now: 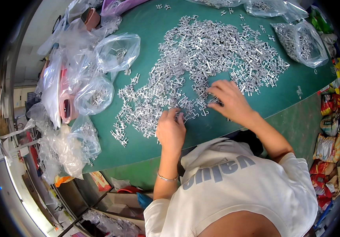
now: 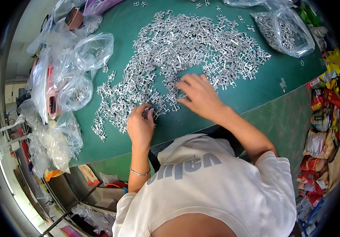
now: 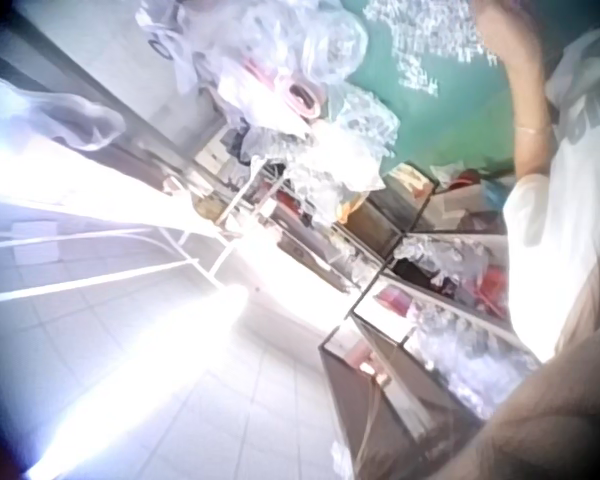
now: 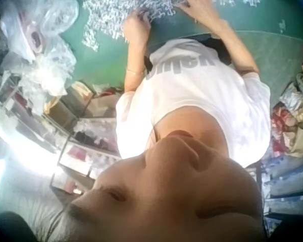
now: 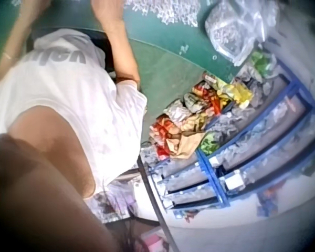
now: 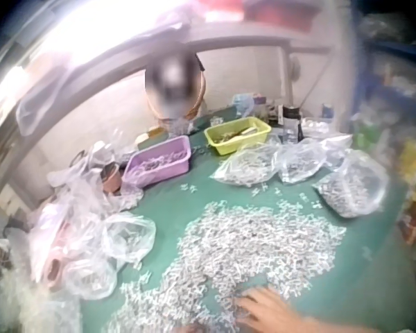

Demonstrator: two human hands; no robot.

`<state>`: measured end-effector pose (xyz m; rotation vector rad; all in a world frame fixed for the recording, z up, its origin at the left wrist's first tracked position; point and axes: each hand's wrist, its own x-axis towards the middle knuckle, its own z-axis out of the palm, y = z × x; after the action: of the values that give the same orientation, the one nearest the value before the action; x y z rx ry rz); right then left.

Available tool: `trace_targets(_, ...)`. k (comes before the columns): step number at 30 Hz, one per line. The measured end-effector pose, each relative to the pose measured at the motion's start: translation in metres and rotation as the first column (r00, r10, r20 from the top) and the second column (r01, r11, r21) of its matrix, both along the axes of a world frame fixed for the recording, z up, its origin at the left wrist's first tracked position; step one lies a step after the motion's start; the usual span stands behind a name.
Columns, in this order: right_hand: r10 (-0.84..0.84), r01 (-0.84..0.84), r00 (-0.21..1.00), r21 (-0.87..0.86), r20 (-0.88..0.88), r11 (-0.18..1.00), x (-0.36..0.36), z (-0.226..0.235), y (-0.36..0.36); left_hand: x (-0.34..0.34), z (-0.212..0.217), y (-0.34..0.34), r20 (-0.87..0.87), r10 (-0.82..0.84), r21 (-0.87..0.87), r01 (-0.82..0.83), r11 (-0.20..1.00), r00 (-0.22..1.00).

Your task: The person sorts small metal pieces by hand from a large pile on a table, occasionally pointing at a phone screen held by another person.

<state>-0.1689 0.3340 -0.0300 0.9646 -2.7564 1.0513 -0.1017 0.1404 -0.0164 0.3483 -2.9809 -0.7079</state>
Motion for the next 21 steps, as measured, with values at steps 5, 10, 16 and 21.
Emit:
trace_targets(5,-0.314,0.318,0.940,0.012,-0.129,0.948,-0.016,0.002,0.028,0.006,0.005,-0.013,-0.055,0.072,0.001,-0.072,0.997,0.996)
trace_targets(10,-0.232,0.214,0.949,-0.103,-0.213,0.971,-0.007,0.007,0.010,0.009,0.003,0.005,-0.068,-0.071,0.081,0.076,0.994,0.995)
trace_targets(16,0.152,-0.140,0.981,0.103,-0.121,0.985,0.016,0.005,-0.016,0.012,-0.006,0.019,0.044,-0.033,0.094,0.029,0.995,0.998)
trace_targets(21,0.128,-0.132,0.986,-0.031,-0.106,0.991,0.016,-0.001,-0.006,0.018,-0.010,0.015,0.005,-0.061,0.096,0.060,0.994,0.998)
